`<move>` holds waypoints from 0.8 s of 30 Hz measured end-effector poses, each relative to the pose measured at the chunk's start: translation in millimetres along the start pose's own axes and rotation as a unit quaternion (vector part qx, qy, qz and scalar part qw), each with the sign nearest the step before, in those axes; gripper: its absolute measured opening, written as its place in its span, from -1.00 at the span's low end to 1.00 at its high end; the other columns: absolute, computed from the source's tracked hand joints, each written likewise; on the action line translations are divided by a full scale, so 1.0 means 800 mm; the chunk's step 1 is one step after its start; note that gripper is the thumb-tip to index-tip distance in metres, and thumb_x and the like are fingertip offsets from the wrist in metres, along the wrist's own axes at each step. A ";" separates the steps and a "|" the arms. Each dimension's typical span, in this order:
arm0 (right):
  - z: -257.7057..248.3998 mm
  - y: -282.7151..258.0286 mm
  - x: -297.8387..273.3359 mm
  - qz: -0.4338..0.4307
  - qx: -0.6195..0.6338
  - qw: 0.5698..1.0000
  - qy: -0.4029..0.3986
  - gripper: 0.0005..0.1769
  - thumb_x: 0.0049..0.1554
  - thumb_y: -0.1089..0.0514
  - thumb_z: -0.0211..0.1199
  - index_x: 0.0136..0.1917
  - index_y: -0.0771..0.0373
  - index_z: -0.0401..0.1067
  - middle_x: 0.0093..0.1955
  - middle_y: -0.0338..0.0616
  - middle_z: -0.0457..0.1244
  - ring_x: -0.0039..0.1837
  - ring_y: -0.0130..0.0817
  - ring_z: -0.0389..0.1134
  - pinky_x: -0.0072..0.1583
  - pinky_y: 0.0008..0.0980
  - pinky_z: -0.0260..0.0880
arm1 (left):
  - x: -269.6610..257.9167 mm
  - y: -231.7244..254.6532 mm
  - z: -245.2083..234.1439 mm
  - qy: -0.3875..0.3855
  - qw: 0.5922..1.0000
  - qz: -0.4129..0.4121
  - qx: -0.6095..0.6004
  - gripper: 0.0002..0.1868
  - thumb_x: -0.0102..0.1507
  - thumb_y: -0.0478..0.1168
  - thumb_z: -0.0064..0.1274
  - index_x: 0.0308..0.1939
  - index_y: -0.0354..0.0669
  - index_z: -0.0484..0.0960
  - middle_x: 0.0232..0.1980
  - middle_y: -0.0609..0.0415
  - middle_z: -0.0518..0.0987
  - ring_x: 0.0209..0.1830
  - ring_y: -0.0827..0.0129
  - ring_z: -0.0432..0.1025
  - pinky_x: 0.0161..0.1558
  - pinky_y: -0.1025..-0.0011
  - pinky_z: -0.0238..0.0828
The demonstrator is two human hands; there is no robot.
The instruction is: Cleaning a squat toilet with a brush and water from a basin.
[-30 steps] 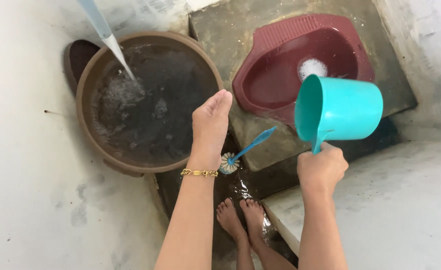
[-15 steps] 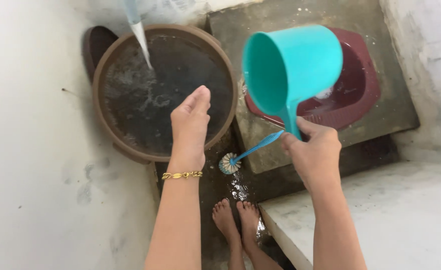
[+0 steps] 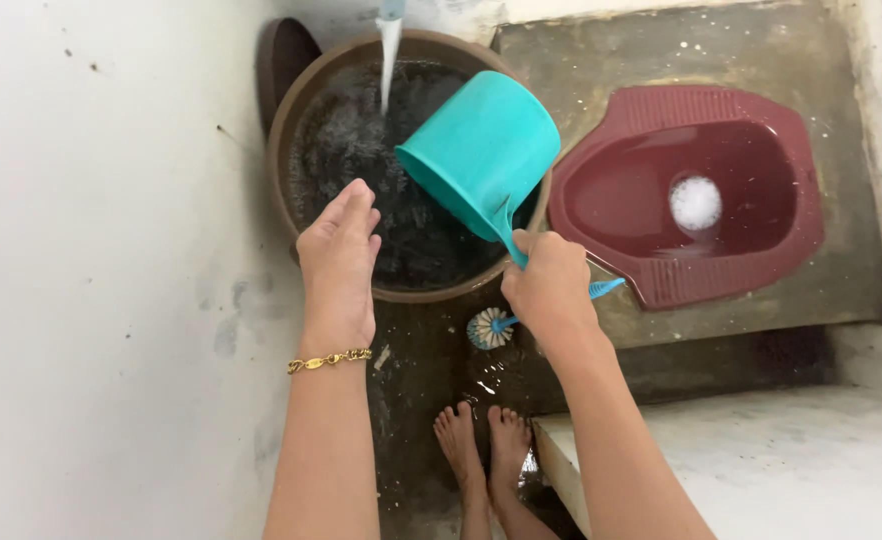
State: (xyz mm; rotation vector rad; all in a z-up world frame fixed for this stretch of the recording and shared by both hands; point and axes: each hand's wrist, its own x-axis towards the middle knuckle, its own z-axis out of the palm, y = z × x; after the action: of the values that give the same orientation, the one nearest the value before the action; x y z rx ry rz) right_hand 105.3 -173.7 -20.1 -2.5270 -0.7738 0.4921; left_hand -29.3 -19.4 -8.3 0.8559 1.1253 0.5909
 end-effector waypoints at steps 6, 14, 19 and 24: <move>0.018 0.010 0.029 -0.060 -0.033 0.997 0.022 -0.55 -0.07 0.32 0.32 0.14 0.36 0.54 -0.15 0.35 0.36 -0.02 0.27 0.41 0.06 0.05 0.43 | 0.012 -0.015 -0.020 0.002 1.000 -0.015 -0.019 -0.40 0.28 0.03 0.08 0.33 -0.20 0.52 0.32 0.06 0.57 0.33 0.33 0.43 0.29 0.33 0.34; 0.024 0.005 0.057 0.014 -0.064 0.998 -0.014 -0.47 -0.07 0.32 0.32 0.22 0.29 0.53 0.04 0.34 0.36 0.14 0.22 0.40 0.20 0.00 0.41 | 0.029 -0.028 -0.032 0.013 0.999 -0.028 0.008 -0.38 0.27 0.04 0.10 0.33 -0.23 0.52 0.33 0.01 0.56 0.32 0.28 0.44 0.28 0.31 0.36; 0.041 0.005 0.066 -0.012 -0.100 0.994 -0.031 -0.44 -0.11 0.30 0.37 0.21 0.31 0.52 0.06 0.29 0.37 0.16 0.18 0.39 0.21 -0.02 0.41 | 0.034 -0.040 -0.044 0.011 1.000 -0.021 0.014 -0.38 0.27 0.04 0.10 0.32 -0.21 0.52 0.31 0.03 0.57 0.30 0.31 0.45 0.27 0.34 0.37; 0.061 0.003 0.068 -0.016 -0.119 0.989 -0.086 -0.48 -0.11 0.27 0.39 0.17 0.32 0.52 0.04 0.24 0.38 0.16 0.15 0.40 0.17 0.01 0.43 | 0.033 -0.051 -0.051 0.023 0.999 -0.027 0.007 -0.43 0.28 0.02 0.10 0.29 -0.21 0.57 0.27 0.01 0.60 0.25 0.33 0.47 0.24 0.34 0.39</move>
State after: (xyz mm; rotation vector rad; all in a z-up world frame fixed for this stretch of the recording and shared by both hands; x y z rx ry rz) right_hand 126.8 -128.1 -73.3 -2.7111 -0.9863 0.6489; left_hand -59.2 -10.2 -63.6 0.8260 1.1920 0.5615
